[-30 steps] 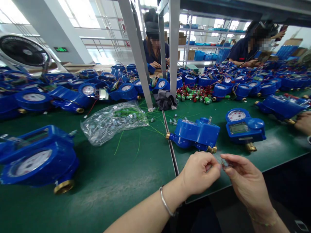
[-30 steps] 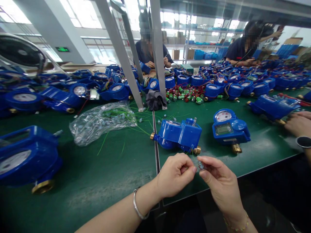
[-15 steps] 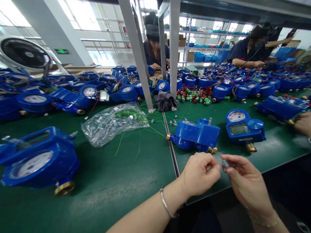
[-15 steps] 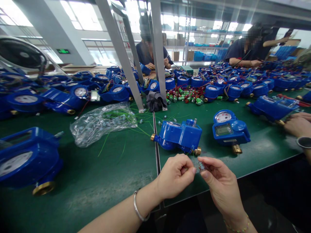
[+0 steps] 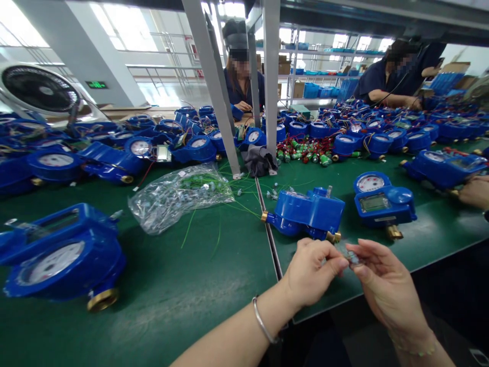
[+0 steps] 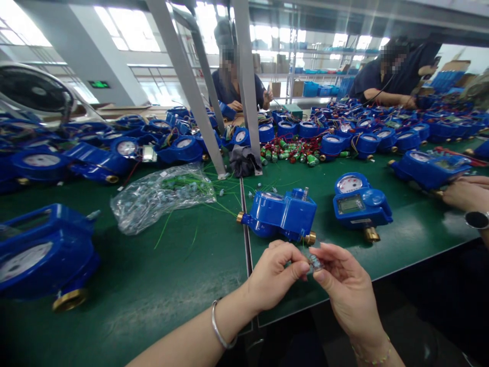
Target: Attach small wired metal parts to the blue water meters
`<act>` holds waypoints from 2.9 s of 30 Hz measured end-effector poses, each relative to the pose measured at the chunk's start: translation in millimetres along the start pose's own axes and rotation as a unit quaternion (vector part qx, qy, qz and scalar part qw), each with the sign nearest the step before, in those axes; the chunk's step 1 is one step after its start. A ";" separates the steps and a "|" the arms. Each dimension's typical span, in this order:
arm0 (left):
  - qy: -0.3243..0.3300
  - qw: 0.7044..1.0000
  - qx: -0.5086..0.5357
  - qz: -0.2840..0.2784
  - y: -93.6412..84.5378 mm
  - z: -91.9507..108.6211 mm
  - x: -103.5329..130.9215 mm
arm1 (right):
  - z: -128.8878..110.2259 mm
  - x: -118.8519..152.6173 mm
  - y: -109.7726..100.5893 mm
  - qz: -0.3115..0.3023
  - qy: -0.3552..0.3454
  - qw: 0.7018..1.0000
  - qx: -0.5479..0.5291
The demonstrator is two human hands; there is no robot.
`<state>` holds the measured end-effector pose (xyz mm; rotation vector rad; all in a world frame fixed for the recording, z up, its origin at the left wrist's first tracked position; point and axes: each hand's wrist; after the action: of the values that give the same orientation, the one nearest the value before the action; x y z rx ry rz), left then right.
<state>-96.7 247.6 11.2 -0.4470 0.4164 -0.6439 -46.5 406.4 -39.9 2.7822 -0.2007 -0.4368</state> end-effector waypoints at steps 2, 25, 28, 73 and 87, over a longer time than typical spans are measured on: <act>-0.026 0.999 0.039 -0.008 1.6 -1.9 -0.6 | 0.1 0.5 1.8 -0.001 0.002 1.000 -0.002; -0.003 0.918 0.376 -0.125 4.6 -18.5 -2.8 | 5.6 -0.9 11.7 -0.028 0.021 0.999 -0.029; -0.005 0.914 0.390 -0.113 6.2 -15.3 -2.1 | 5.0 0.2 11.6 -0.041 0.027 0.999 -0.014; -0.009 0.988 0.127 0.092 1.0 -11.9 5.7 | 9.2 5.2 39.6 -0.018 0.027 0.941 0.337; -0.016 0.991 0.102 0.089 -4.8 -7.9 -3.2 | 20.3 -3.7 43.5 0.022 -0.074 0.940 0.333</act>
<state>-105.3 244.2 8.0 -0.2225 0.3521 -0.5000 -60.3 360.4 -42.9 3.3915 -0.5322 -0.6690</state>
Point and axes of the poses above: each hand's wrist, its own x-axis away from the middle knuckle, its own y-axis out of the palm, z = x × y, and after that the axes turned 6 degrees about -z, right-handed
